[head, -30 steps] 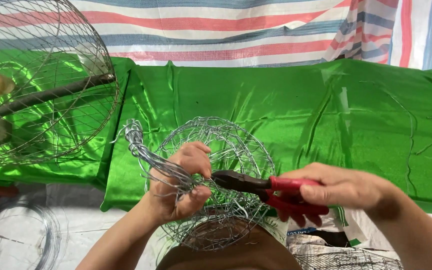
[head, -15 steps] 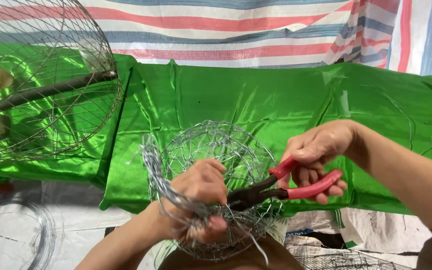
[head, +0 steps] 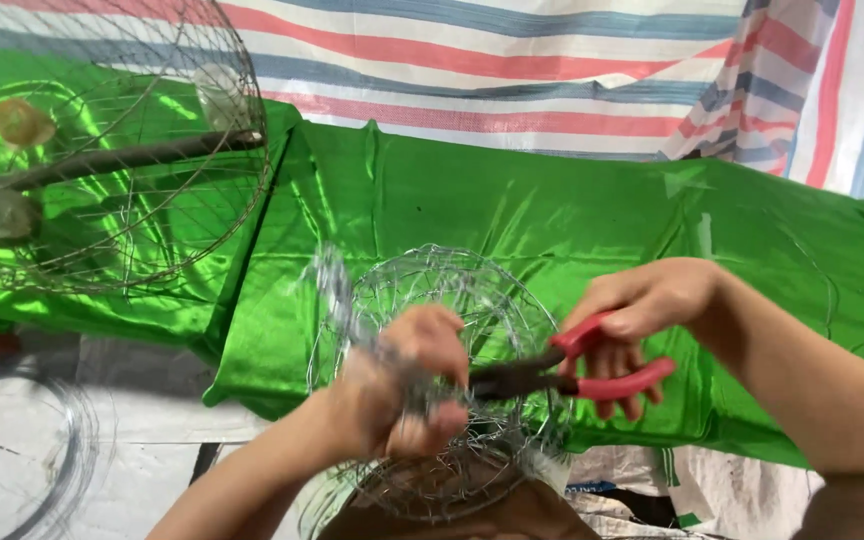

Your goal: Shaping a wire bird sculpture by bending and twisting wire mesh by hand and using pliers.

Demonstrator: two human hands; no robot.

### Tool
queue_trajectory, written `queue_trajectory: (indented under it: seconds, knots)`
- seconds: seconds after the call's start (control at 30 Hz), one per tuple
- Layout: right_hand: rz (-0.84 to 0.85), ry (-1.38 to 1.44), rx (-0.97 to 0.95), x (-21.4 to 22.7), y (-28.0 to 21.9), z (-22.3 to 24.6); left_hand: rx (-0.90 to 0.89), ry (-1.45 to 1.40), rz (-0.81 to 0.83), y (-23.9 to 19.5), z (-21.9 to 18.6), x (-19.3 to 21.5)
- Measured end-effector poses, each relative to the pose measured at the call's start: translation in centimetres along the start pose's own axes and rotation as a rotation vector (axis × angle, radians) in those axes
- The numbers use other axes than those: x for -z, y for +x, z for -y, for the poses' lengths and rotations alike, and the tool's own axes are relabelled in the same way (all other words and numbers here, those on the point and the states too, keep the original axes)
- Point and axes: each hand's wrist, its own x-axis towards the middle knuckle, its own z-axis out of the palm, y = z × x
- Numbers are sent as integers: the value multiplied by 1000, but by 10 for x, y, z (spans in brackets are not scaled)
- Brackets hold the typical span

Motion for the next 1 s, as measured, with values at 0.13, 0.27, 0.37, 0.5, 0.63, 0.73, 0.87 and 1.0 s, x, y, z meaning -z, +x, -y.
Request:
queue_trajectory:
  seconds: [0.13, 0.27, 0.37, 0.5, 0.63, 0.73, 0.87, 1.0]
  knots:
    - [-280, -122, 181, -30, -43, 7, 156, -7, -37, 19, 7, 3]
    - [-503, -190, 327, -53, -60, -40, 150, 10, -13, 26, 35, 2]
    - [-1226, -334, 140, -68, -48, -84, 262, -31, -22, 35, 48, 3]
    - [-1949, -460, -259, -41, -38, -172, 366, -145, -101, 44, 53, -1]
    - [-1970, -1028, -1038, 1, -59, -270, 411, -145, -100, 46, 56, -3]
    - [-1979, -967, -1162, 21, -68, -314, 400, -134, -125, 49, 53, -2]
    - [-1932, -932, -1249, 29, -66, -323, 405, -107, -137, 50, 48, -3]
    - [-1792, -927, -1358, 18, -64, -312, 431, -103, -135, 48, 46, -6]
